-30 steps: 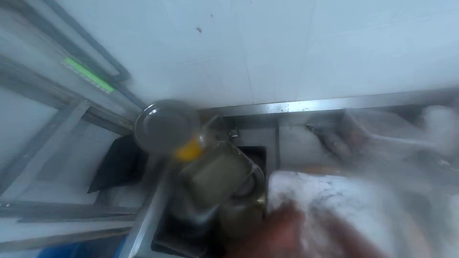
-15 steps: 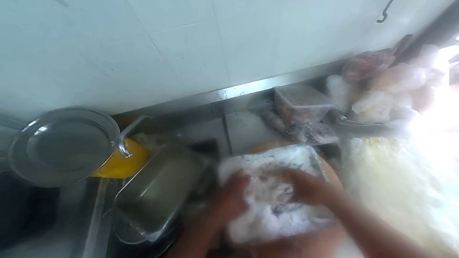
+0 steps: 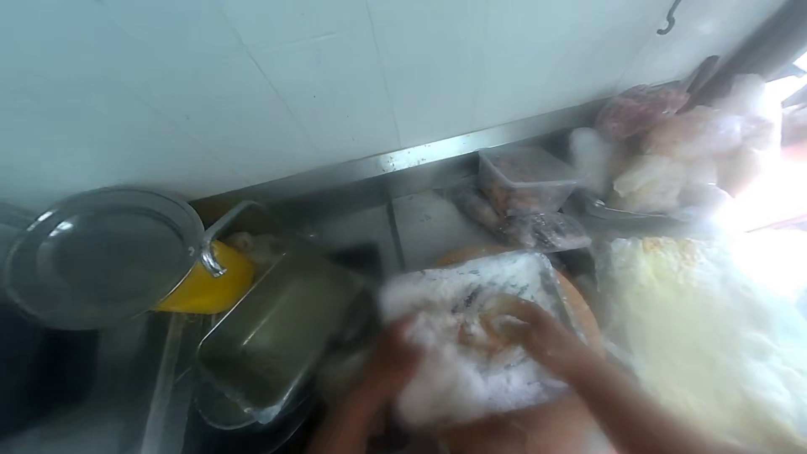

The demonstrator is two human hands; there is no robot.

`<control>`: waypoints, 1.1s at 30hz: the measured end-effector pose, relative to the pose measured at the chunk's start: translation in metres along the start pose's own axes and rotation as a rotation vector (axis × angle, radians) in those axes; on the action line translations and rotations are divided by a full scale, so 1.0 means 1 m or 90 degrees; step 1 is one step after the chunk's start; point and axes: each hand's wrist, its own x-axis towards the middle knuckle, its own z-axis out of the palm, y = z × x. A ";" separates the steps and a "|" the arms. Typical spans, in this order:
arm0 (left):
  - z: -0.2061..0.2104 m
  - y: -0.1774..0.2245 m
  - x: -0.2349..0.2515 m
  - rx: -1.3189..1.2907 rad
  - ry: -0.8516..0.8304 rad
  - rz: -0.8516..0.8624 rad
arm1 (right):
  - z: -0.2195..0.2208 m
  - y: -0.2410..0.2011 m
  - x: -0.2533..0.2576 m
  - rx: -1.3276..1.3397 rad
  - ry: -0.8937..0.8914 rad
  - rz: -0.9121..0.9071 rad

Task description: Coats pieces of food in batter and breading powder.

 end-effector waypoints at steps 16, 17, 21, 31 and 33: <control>-0.005 0.033 0.016 0.440 -0.055 -0.114 | 0.001 -0.004 0.012 -0.617 -0.058 0.066; 0.005 0.028 0.016 0.499 -0.071 -0.091 | 0.008 0.004 0.015 -0.626 -0.060 0.072; 0.036 0.015 0.032 0.469 -0.128 -0.017 | 0.040 0.029 0.031 -0.381 -0.043 0.019; -0.023 0.015 0.025 -0.015 -0.060 -0.105 | -0.014 -0.013 0.014 -0.245 0.022 -0.054; -0.023 0.021 0.028 0.168 -0.135 -0.096 | -0.016 -0.016 0.011 -0.425 0.003 0.000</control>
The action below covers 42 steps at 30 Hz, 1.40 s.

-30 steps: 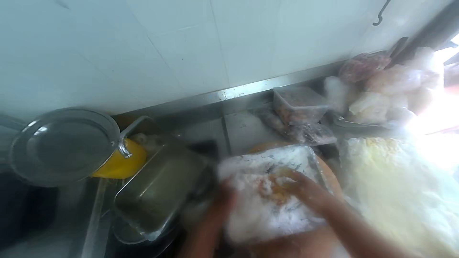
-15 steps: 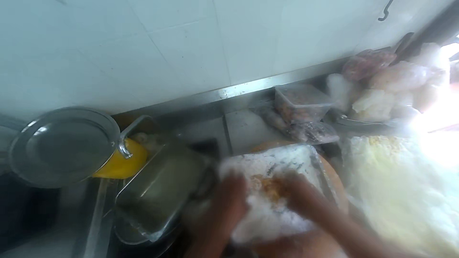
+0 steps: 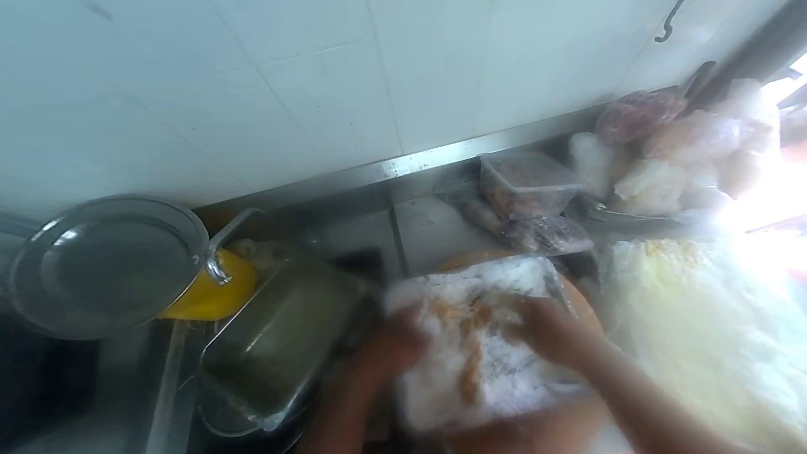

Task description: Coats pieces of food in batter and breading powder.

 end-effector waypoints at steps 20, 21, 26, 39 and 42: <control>0.057 0.020 0.025 0.122 0.016 -0.022 | 0.050 0.009 0.040 -0.169 -0.008 0.023; 0.060 0.024 0.028 0.056 0.039 -0.007 | 0.060 0.003 0.043 -0.117 -0.007 -0.006; 0.024 0.029 -0.003 -0.099 0.074 0.055 | 0.063 -0.001 0.010 0.167 -0.188 -0.063; 0.065 0.018 0.009 -0.196 0.120 0.012 | 0.082 -0.014 0.005 0.223 -0.069 -0.058; 0.033 0.005 -0.004 -0.187 0.122 0.041 | 0.032 -0.003 -0.001 0.105 -0.107 -0.038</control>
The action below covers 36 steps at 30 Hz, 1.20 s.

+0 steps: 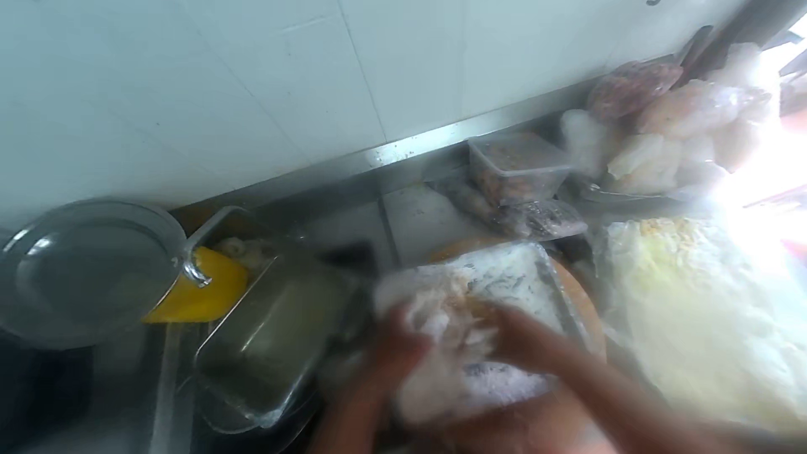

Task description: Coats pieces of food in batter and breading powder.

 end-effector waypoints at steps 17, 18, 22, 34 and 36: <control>-0.003 -0.017 0.008 0.034 0.026 0.003 | -0.032 0.012 -0.012 0.050 0.055 0.071; 0.000 -0.013 0.008 0.063 0.009 0.018 | -0.032 0.009 -0.011 0.058 0.034 0.074; 0.026 0.010 0.010 0.298 -0.192 0.061 | -0.032 -0.003 -0.017 0.106 0.043 -0.031; -0.006 -0.018 0.023 0.208 -0.007 -0.006 | 0.010 0.028 0.010 -0.302 0.106 0.052; -0.001 -0.019 0.021 0.154 0.005 0.041 | 0.041 0.024 0.026 -0.282 0.138 -0.002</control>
